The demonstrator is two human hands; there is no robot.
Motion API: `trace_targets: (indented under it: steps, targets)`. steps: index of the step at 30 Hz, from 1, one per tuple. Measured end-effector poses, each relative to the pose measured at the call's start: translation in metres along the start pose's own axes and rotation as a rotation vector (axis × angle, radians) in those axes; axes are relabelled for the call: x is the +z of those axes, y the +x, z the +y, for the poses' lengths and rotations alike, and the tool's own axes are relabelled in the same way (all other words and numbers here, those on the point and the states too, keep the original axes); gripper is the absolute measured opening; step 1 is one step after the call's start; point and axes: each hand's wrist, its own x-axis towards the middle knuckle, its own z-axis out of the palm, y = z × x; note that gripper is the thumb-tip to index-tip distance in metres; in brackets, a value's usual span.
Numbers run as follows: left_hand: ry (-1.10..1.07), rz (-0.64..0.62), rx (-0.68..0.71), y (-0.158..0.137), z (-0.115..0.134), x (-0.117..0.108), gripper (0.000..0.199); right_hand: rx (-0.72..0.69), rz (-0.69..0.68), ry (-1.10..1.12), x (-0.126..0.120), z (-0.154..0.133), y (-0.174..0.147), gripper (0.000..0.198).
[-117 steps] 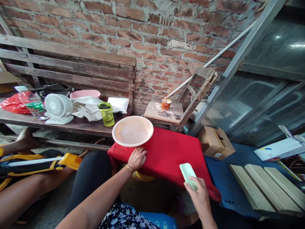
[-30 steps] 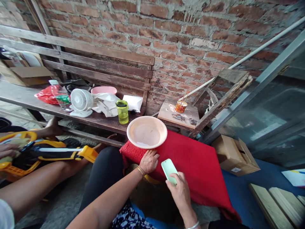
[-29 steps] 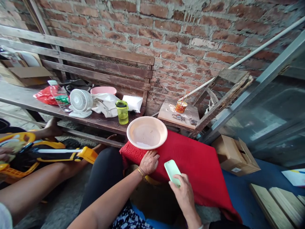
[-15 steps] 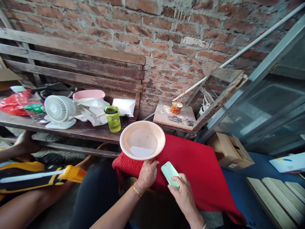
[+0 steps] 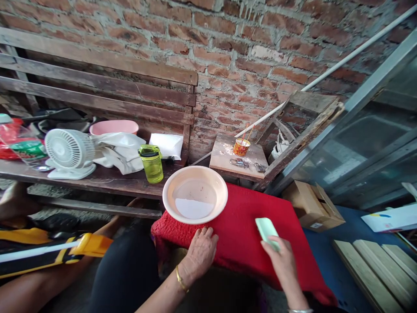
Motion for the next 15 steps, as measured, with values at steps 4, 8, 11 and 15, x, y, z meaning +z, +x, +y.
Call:
trace_targets:
  steps: [4, 8, 11, 15]
  targets:
    - [0.014, 0.039, 0.008, -0.005, -0.003, 0.007, 0.024, -0.339, -0.246, -0.003, 0.055, -0.052, -0.02, 0.026]
    - [-0.002, 0.045, 0.009, -0.009, -0.005, 0.014, 0.025, -0.241, -0.173, -0.084, 0.031, -0.02, 0.0, 0.031]
    - [-0.01, 0.044, 0.003, -0.011, -0.004, 0.019, 0.026, 0.059, 0.022, -0.131, -0.012, 0.022, 0.025, 0.044]
    - [-0.026, 0.069, 0.018, -0.015, 0.001, 0.025, 0.029, 0.2, 0.138, -0.155, -0.025, 0.027, 0.036, 0.047]
